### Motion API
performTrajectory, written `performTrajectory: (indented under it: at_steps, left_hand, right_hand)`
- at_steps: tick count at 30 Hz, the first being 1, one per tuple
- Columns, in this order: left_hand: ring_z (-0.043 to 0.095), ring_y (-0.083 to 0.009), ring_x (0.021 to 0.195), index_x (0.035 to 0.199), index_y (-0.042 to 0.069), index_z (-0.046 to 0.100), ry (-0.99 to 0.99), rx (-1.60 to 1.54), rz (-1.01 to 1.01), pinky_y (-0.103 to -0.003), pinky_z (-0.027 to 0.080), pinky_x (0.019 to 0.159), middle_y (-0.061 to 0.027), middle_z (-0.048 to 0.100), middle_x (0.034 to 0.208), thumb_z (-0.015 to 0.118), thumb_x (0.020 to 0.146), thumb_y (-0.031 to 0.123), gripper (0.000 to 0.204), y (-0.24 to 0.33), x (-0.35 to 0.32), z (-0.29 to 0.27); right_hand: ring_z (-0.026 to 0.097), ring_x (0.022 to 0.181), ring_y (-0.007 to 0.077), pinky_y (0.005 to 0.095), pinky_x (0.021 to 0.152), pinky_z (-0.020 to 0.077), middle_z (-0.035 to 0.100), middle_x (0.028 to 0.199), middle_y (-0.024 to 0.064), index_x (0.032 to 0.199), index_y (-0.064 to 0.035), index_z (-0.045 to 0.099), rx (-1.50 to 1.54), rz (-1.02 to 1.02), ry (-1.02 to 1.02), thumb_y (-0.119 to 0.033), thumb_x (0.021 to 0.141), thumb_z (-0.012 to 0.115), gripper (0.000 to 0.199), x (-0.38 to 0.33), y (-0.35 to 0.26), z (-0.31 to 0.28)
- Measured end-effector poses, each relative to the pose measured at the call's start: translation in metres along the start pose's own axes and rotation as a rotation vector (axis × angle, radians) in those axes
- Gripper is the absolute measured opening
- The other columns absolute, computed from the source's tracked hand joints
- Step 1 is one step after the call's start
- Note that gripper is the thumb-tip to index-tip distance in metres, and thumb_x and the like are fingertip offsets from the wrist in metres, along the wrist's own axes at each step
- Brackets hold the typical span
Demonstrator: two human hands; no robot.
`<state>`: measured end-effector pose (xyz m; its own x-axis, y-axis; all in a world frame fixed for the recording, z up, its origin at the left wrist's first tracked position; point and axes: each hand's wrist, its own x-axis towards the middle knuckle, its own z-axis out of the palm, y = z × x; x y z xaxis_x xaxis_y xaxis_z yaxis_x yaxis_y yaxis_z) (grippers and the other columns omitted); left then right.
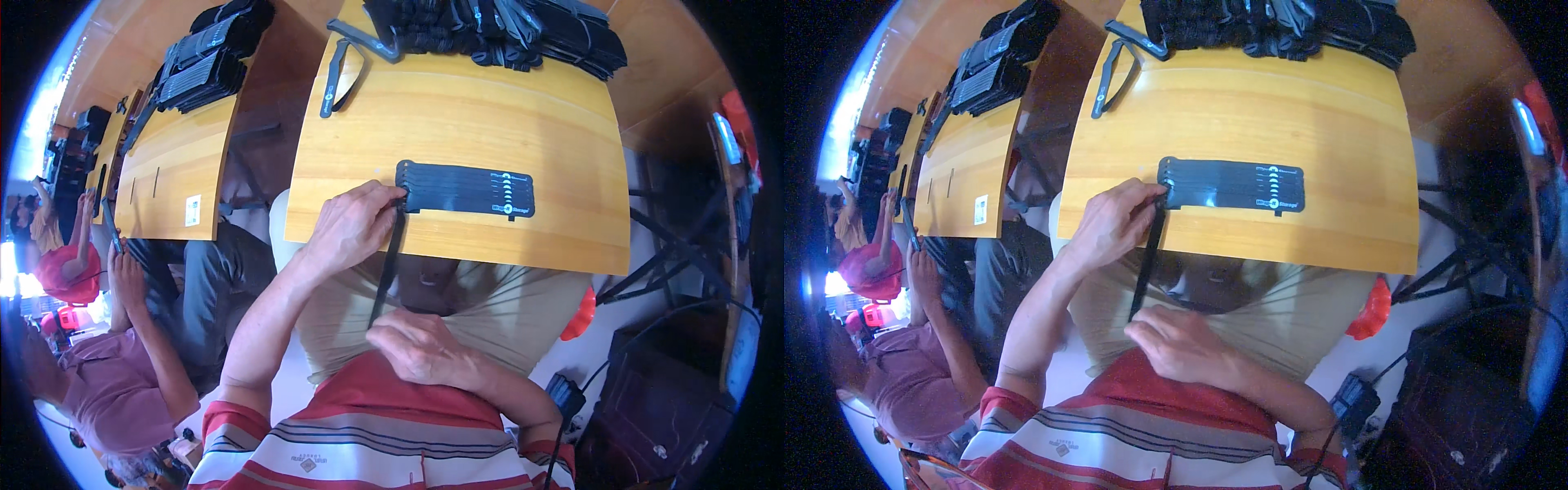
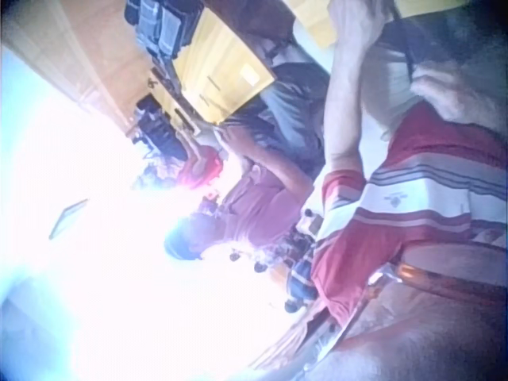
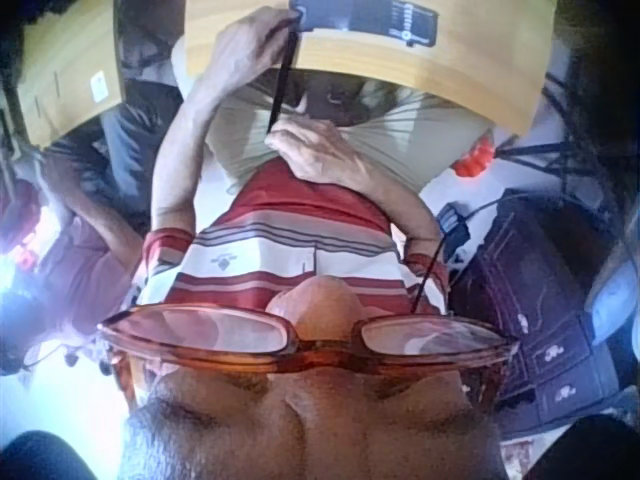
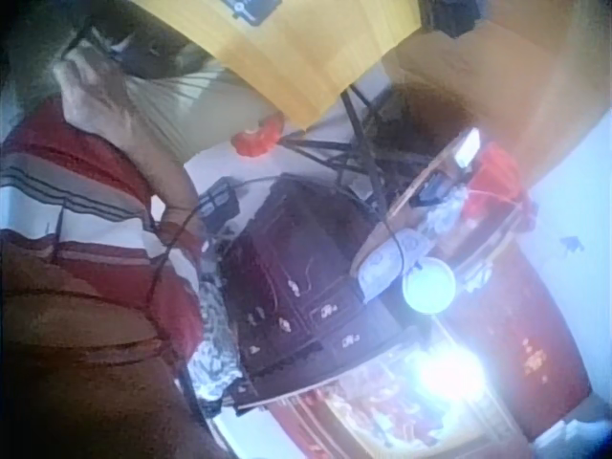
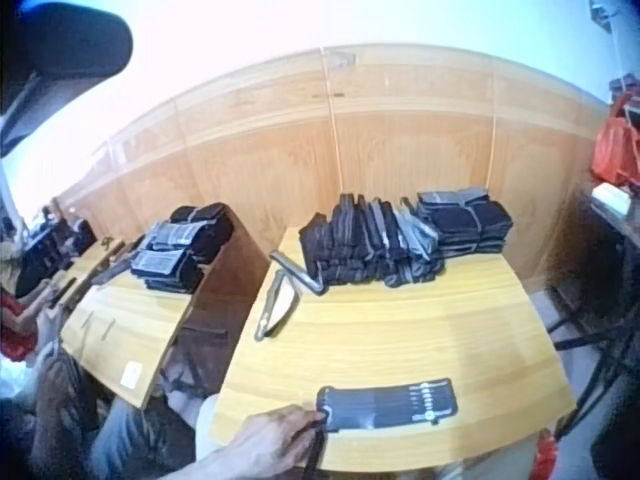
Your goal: Assembling, organizing, and measuring black textile strips or labels at a workbench.
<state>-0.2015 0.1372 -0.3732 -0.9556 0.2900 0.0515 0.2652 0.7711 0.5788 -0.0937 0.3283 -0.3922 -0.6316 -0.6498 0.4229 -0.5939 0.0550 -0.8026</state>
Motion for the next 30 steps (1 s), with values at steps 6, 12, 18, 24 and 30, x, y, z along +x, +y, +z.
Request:
performTrajectory:
  at_steps: [6,12,18,24,30]
  left_hand:
    - [0.065,-0.0325,0.083,0.118,0.001,0.067,0.035,-0.077,0.133,-0.041,0.052,0.074,-0.0154,0.064,0.092,0.065,0.093,0.005,0.026,-0.01,-0.01,0.0]
    - [0.065,-0.0191,0.089,0.109,-0.003,0.07,-0.125,-0.391,-0.072,-0.031,0.051,0.078,-0.011,0.067,0.098,0.07,0.094,0.006,0.017,-0.015,-0.017,-0.013]
    - [0.064,-0.0104,0.088,0.106,0.0,0.072,-0.174,-0.755,-0.157,-0.028,0.053,0.076,-0.0039,0.07,0.096,0.071,0.097,0.014,0.016,-0.033,-0.02,-0.015]
    - [0.065,-0.0069,0.074,0.099,-0.001,0.071,-0.145,-0.979,-0.394,-0.021,0.056,0.067,-0.0038,0.07,0.085,0.073,0.096,0.014,0.016,-0.016,-0.014,-0.012]
    - [0.064,-0.0075,0.066,0.094,-0.004,0.071,-0.037,-0.918,-0.497,-0.021,0.054,0.06,-0.0057,0.071,0.078,0.075,0.094,0.008,0.013,-0.01,-0.004,0.002]
  right_hand:
    - [0.067,0.076,0.0256,0.0367,0.063,0.0563,0.061,0.088,0.0093,0.097,-0.0005,0.062,0.047,-0.049,-0.049,-0.002,0.084,0.066,0.013,-0.001,-0.003,0.01]
    - [0.068,0.078,0.0267,0.0365,0.063,0.0566,0.068,0.094,0.0145,0.103,-0.0013,0.065,-0.126,0.01,0.157,0.003,0.078,0.069,0.026,-0.013,-0.008,-0.047]
    - [0.063,0.074,0.0176,0.0302,0.066,0.0508,0.064,0.09,0.0111,0.101,0.001,0.064,-0.152,0.448,0.584,-0.003,0.097,0.06,0.008,-0.034,0.02,-0.12]
    - [0.059,0.072,0.0082,0.0223,0.066,0.0521,0.064,0.091,0.0035,0.104,0.0036,0.065,-0.082,0.54,0.602,-0.011,0.102,0.062,0.015,-0.033,0.043,-0.138]
    - [0.058,0.072,0.0072,0.022,0.064,0.0516,0.064,0.089,0.0028,0.103,0.0022,0.068,-0.246,0.618,0.567,-0.01,0.101,0.063,0.013,-0.024,0.061,-0.145]
